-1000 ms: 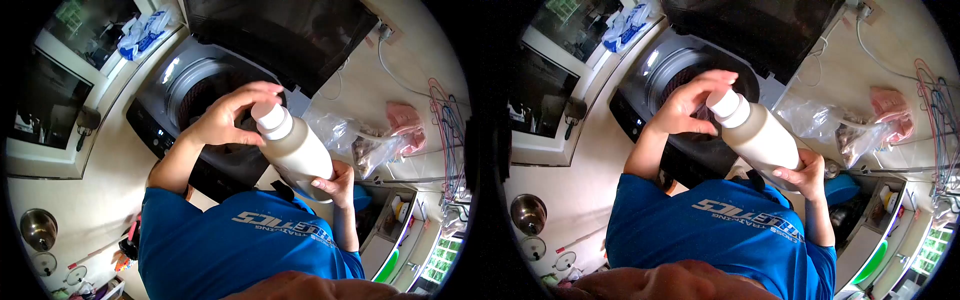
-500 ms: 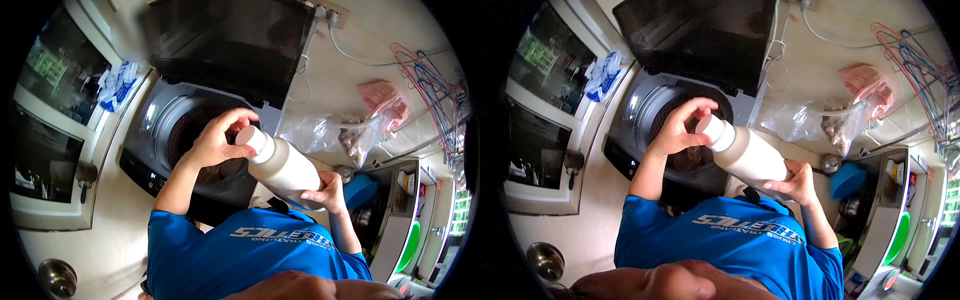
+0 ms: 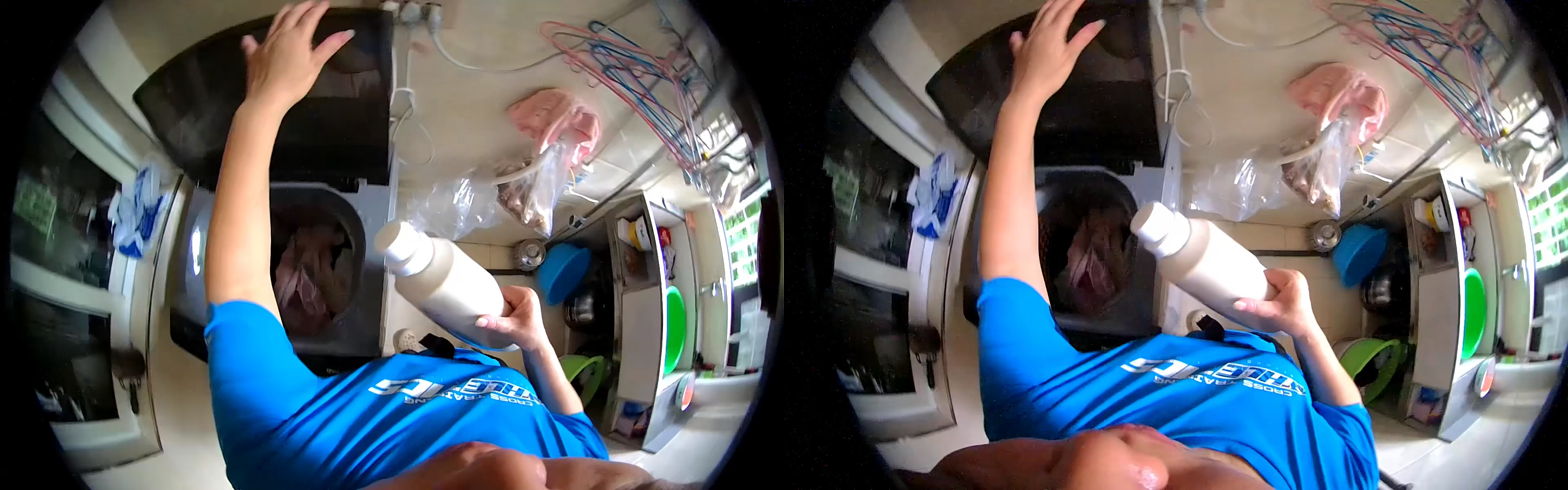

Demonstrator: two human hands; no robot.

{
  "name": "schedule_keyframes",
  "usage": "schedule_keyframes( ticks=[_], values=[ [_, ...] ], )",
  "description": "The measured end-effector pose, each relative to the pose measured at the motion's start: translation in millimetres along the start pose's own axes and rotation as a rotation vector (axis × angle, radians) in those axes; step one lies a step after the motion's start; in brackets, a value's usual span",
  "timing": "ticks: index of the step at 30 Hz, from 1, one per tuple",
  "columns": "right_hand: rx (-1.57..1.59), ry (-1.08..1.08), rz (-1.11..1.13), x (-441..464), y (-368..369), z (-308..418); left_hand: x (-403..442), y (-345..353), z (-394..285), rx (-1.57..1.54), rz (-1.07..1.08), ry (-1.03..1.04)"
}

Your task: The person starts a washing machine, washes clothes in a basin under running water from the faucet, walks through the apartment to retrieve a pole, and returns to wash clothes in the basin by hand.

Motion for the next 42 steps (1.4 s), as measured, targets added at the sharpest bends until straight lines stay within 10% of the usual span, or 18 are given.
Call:
schedule_keyframes(
  ticks=[13, 25, 35, 42],
  values=[
    [0.296, 0.090, -0.210, -70, -66, -72, -177, -122, -11, 0.117, -0.162, 0.300],
    [0.298, 0.048, -0.221, -123, -98, -81, -398, -67, -29, 0.016, 0.297, -0.112],
    [0.247, 0.059, -0.094, -118, -77, -81, -501, -122, 52, 0.226, 0.154, -0.625],
    [0.305, 0.051, -0.061, -110, -75, -89, -493, -118, 51, 0.120, 0.250, -0.582]
  ],
)
Point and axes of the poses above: each hand's wrist, its own x-axis towards the middle knuckle, its own y-axis out of the palm, z = x × y, the point moved 10 cm from there along x, towards the middle knuckle, and after that the axes turned 14 degrees about x, right-handed, at the moved point
